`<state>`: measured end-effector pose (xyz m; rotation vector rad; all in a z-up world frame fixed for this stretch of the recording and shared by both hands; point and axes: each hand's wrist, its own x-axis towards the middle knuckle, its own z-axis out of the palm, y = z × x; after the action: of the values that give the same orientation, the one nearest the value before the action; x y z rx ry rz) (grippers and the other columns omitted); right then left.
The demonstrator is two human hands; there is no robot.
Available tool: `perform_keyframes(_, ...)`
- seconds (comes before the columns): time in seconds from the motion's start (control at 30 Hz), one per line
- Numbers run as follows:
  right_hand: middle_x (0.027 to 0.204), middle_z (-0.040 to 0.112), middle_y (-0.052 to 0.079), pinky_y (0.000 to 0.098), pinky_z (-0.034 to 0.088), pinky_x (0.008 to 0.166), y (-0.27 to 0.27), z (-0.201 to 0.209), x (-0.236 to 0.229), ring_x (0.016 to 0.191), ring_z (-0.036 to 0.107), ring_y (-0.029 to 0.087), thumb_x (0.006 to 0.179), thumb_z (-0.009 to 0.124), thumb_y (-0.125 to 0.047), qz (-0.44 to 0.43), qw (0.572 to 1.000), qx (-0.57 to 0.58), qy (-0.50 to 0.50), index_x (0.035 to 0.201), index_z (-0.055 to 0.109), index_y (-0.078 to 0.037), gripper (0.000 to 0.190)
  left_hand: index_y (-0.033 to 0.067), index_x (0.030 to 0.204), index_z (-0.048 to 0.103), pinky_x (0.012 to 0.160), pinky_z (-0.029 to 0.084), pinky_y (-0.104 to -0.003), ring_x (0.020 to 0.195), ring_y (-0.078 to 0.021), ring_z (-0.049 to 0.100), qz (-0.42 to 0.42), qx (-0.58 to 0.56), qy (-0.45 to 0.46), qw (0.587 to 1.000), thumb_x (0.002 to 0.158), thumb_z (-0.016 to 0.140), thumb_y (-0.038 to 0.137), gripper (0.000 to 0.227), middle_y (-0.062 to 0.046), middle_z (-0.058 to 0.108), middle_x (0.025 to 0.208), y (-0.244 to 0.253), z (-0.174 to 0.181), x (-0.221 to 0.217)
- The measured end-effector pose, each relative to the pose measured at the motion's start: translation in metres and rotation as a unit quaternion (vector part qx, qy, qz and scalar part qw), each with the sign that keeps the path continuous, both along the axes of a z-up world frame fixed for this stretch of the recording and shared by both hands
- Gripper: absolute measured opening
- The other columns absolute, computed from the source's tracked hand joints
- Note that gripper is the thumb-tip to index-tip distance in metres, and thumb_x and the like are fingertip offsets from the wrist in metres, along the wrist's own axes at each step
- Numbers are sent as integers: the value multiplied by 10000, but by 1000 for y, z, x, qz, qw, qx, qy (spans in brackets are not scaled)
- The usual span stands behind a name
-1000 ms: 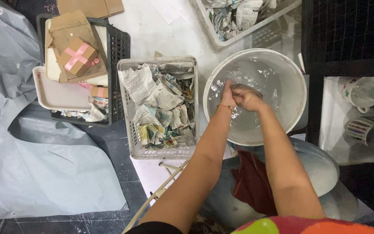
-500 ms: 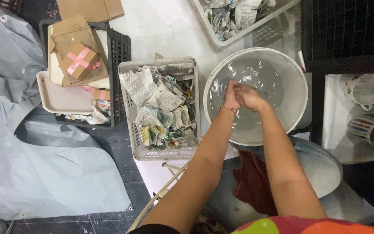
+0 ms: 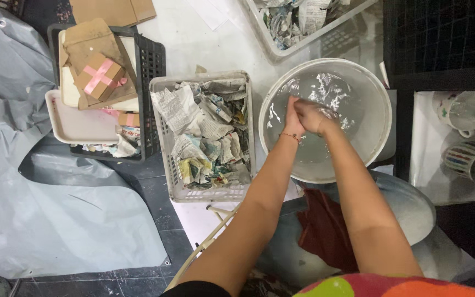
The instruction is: The person washes clear drinking glasses in a bucket of water, then dries them with a brown cloth and places them on a nearby shelf. The person handles the glasses one at a time, rinsing and wiping each before stacking them.
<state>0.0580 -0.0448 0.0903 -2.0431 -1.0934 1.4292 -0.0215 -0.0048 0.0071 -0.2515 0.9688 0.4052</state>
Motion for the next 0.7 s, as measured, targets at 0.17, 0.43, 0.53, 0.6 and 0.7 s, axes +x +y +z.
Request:
perform_keyframes(0.17, 1361, 622, 177, 398, 480, 1027, -8, -23, -9, 1240, 605, 324, 923, 515, -106, 195, 933, 49, -300, 1343, 580, -2, 437, 126, 1060, 626, 943, 522, -400, 1030, -221, 586, 19, 42, -56, 997, 945, 722, 457, 363, -46, 625, 1076, 4, 3, 4)
perform_keyframes(0.43, 1341, 619, 246, 445, 469, 1046, -11, -21, -13, 1229, 587, 399, 1036, 462, -83, -13, 970, 112, -216, 1289, 610, 26, 313, 110, 1079, 681, 965, 501, -328, 1066, -172, 600, -61, 137, 22, 989, 909, 730, 371, 315, -12, 650, 1124, 15, -1, 7)
perform_keyframes(0.53, 1283, 659, 221, 448, 491, 1008, -6, -24, -8, 1181, 621, 397, 1019, 512, -97, -8, 974, 72, -217, 1252, 636, 5, 283, 118, 1044, 654, 917, 511, -369, 998, -206, 587, -57, 72, -47, 995, 905, 745, 386, 316, -32, 618, 1053, 14, -2, 10)
perform_keyframes(0.6, 1276, 677, 212, 425, 502, 991, -5, -28, -5, 1160, 647, 367, 997, 532, -109, -62, 987, 77, -123, 1289, 618, -1, 323, 131, 1019, 642, 885, 521, -392, 961, -228, 590, -47, 24, -51, 997, 892, 740, 396, 310, -43, 610, 1009, 9, -4, 10)
perform_keyframes(0.7, 1295, 687, 200, 384, 507, 964, 4, -27, 1, 1137, 659, 316, 1006, 523, -148, -219, 965, 63, 131, 1369, 571, -16, 389, 157, 1008, 643, 872, 526, -383, 961, -217, 609, -15, 13, 3, 1000, 867, 710, 429, 313, -33, 629, 999, 8, -9, 13)
